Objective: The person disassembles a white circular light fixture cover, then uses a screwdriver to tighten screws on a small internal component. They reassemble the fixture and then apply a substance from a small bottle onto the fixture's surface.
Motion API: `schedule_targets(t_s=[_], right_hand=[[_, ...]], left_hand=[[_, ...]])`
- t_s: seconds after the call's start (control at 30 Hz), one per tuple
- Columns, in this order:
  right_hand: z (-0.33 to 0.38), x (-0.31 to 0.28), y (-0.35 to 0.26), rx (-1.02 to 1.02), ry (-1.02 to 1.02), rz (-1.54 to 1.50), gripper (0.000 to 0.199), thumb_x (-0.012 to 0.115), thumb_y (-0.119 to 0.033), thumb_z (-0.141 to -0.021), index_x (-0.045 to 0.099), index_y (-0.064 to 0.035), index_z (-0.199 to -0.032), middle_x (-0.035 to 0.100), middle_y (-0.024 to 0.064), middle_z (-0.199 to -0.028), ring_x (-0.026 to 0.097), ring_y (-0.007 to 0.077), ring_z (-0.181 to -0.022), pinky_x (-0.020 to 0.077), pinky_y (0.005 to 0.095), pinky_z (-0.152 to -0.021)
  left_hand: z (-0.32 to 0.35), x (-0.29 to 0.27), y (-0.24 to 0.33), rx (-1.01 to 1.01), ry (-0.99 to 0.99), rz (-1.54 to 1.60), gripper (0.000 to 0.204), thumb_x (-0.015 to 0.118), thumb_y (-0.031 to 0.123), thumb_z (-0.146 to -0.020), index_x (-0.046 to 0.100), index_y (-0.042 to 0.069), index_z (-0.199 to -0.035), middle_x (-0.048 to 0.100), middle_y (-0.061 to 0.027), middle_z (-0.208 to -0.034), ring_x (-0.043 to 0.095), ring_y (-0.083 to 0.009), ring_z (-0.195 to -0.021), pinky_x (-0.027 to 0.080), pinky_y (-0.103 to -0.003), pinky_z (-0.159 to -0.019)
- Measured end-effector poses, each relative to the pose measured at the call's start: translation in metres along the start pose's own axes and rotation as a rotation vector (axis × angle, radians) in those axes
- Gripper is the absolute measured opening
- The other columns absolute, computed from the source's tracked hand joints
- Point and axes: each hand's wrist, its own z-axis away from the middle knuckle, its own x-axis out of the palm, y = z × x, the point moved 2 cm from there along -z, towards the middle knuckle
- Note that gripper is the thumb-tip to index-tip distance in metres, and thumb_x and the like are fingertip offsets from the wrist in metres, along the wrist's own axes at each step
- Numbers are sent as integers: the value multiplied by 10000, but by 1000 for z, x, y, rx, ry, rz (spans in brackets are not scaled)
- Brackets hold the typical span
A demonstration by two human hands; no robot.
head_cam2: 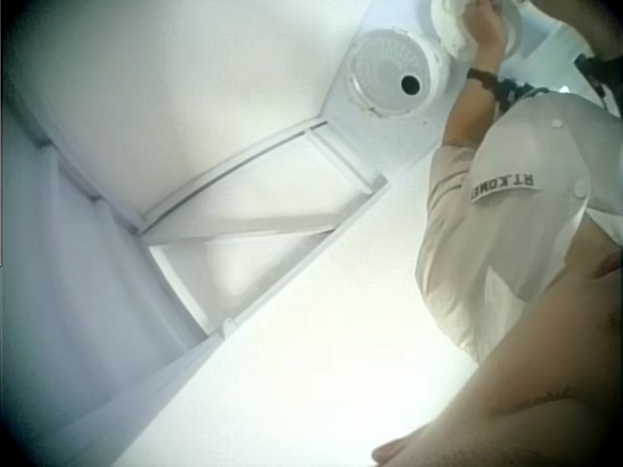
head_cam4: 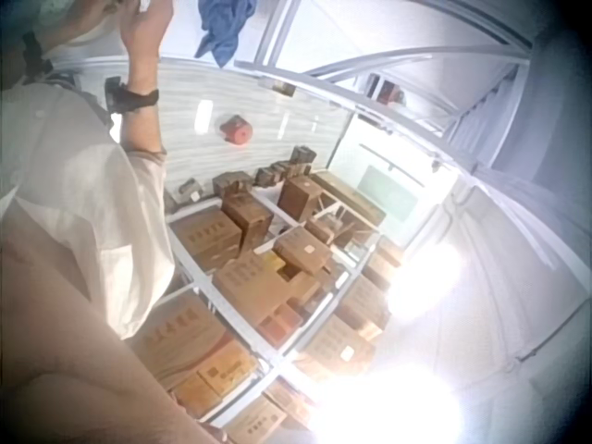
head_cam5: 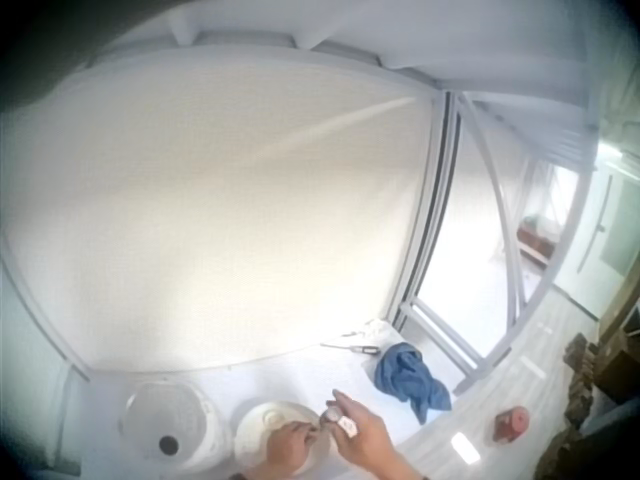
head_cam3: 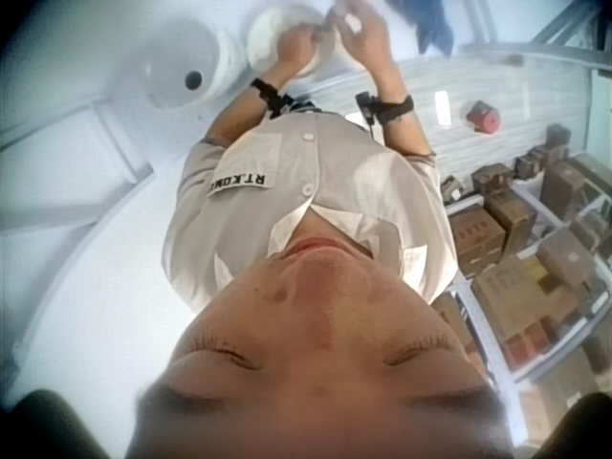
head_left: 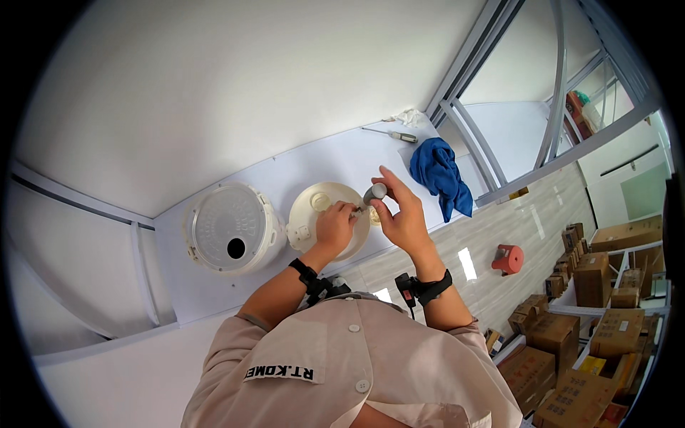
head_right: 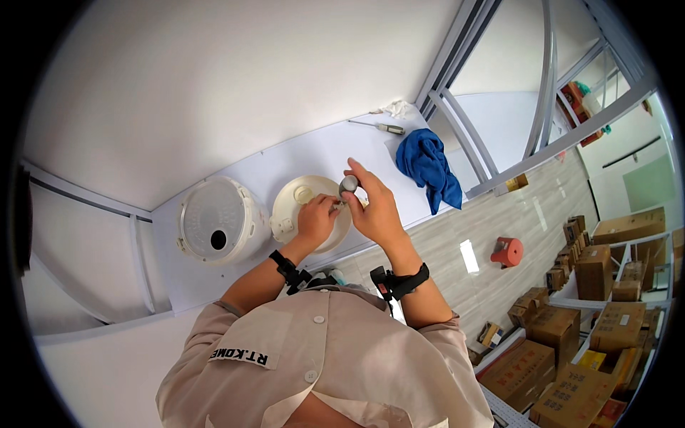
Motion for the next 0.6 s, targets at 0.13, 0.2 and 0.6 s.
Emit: schedule_targets(t_s=[0.13,0.2,0.6], right_hand=[[-3,-3,-3,-172,-30,184,567,839,-54,-865,658,-37,-1402,699,201,-1319,705,372,-1160,547,392,-1016],[-4,-3,-6,-231,-22,258,565,824,-24,-861,658,-36,-1400,707,198,-1306,707,362,-1157,547,383,-1011],[-4,-1,-3,-242,61,177,509,870,-43,-818,733,-63,-1308,692,158,-1111,687,312,-973,565,368,-909]], left_hand=[[-1,0,0,-14,-30,-11,266,763,172,-899,732,146,-1161,699,-20,-1135,687,-275,-1056,500,-456,-892],[-4,-2,3,-52,-66,-9,268,751,162,-906,723,147,-1172,685,-25,-1145,680,-275,-1070,490,-466,-889],[-8,-4,11,-40,-81,-34,242,738,192,-907,708,163,-1145,649,-41,-1128,660,-295,-1075,475,-489,-856]])
